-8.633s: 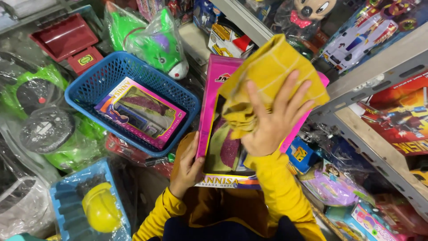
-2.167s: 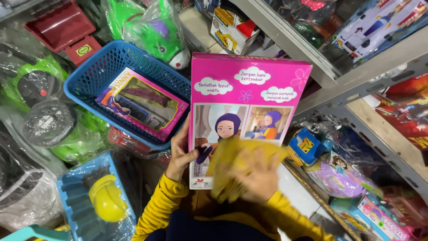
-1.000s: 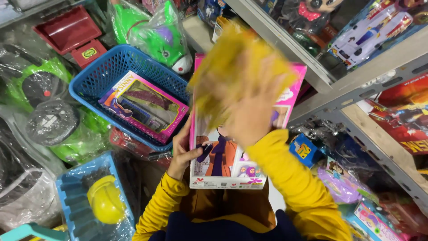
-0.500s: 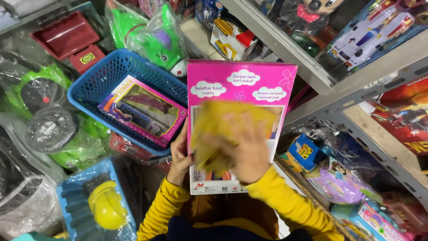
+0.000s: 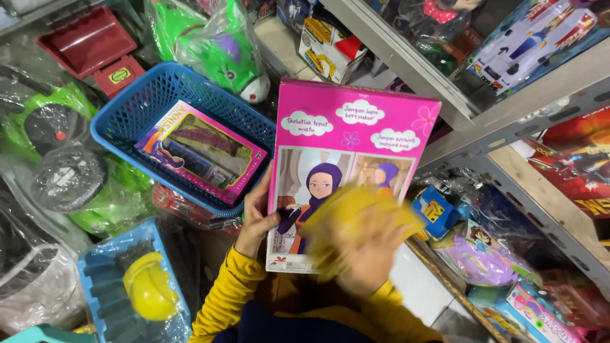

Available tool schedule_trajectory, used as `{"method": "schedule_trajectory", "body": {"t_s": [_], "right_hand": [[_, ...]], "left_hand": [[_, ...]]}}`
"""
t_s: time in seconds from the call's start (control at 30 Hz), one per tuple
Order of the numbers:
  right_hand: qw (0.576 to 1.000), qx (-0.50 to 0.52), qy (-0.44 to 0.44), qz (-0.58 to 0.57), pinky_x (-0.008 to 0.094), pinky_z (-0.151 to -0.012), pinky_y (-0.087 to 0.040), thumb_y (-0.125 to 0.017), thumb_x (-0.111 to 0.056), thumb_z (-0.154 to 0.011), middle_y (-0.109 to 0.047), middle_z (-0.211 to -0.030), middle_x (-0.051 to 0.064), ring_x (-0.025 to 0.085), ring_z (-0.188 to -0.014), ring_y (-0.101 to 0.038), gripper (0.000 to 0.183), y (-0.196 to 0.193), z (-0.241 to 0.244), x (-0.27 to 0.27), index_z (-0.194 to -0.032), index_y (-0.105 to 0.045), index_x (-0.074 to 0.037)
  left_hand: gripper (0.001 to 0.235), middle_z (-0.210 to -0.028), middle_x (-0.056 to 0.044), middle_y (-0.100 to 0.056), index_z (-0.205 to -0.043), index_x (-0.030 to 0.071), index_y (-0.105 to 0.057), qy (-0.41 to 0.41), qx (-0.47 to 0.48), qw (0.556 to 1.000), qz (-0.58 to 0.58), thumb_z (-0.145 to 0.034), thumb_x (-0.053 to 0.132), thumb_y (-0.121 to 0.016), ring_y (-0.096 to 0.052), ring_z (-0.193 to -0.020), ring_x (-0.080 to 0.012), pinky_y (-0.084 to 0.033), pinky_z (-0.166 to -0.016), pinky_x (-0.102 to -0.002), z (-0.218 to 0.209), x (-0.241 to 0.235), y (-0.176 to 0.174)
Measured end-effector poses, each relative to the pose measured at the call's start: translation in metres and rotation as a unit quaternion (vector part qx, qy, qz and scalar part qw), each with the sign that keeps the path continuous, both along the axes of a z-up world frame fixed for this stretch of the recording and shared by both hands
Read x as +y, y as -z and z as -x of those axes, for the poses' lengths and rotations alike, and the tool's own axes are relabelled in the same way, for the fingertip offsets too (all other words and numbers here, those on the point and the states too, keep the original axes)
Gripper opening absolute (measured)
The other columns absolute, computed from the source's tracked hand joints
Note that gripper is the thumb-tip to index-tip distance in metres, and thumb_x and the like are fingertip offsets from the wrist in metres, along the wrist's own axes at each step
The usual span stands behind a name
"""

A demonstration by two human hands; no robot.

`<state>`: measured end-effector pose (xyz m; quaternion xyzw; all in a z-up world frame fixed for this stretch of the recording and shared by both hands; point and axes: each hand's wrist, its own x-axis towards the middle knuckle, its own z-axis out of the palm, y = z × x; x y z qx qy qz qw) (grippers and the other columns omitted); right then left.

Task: Wiping down toy boxes with a cloth in a store.

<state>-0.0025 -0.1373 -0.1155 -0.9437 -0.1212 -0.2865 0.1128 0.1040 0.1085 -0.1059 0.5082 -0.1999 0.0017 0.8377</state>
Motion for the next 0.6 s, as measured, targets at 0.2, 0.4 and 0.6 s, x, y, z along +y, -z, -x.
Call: {"method": "schedule_trajectory", "body": {"t_s": [0.2, 0.4, 0.6], "right_hand": [[0.997, -0.044, -0.055, 0.035, 0.081, -0.113, -0.015, -0.065, -0.047, -0.086, -0.031, -0.161, 0.024, 0.056, -0.148, -0.025, 0.049, -0.023, -0.005, -0.016, -0.134, -0.064, -0.038], [0.997, 0.018, -0.063, 0.042, 0.079, -0.116, -0.017, -0.063, -0.034, -0.073, -0.030, -0.165, 0.014, 0.050, -0.154, -0.023, 0.057, -0.024, 0.005, 0.000, -0.130, -0.062, -0.045], [0.995, -0.014, 0.045, -0.082, 0.080, -0.119, -0.016, -0.066, -0.032, -0.087, -0.018, -0.169, 0.028, 0.058, -0.154, -0.015, 0.063, -0.120, -0.050, -0.014, -0.150, -0.057, -0.030]], "left_hand": [[0.117, -0.159, -0.015, -0.046, -0.165, -0.004, -0.022, 0.038, 0.059, 0.997, 0.016, -0.080, 0.043, -0.087, -0.063, -0.116, -0.0179, -0.054, -0.098, -0.035, 0.010, 0.003, 0.005], [0.115, -0.160, -0.013, -0.044, -0.165, -0.002, -0.024, 0.038, 0.075, 0.996, 0.021, -0.080, 0.044, -0.085, -0.065, -0.111, -0.0180, -0.055, -0.095, -0.034, 0.027, -0.001, 0.006], [0.106, -0.169, -0.015, -0.036, -0.163, -0.002, -0.030, -0.003, 0.018, 1.000, 0.008, -0.084, 0.043, -0.085, -0.044, -0.150, -0.0232, -0.043, -0.118, -0.036, 0.031, 0.001, 0.013]]}}
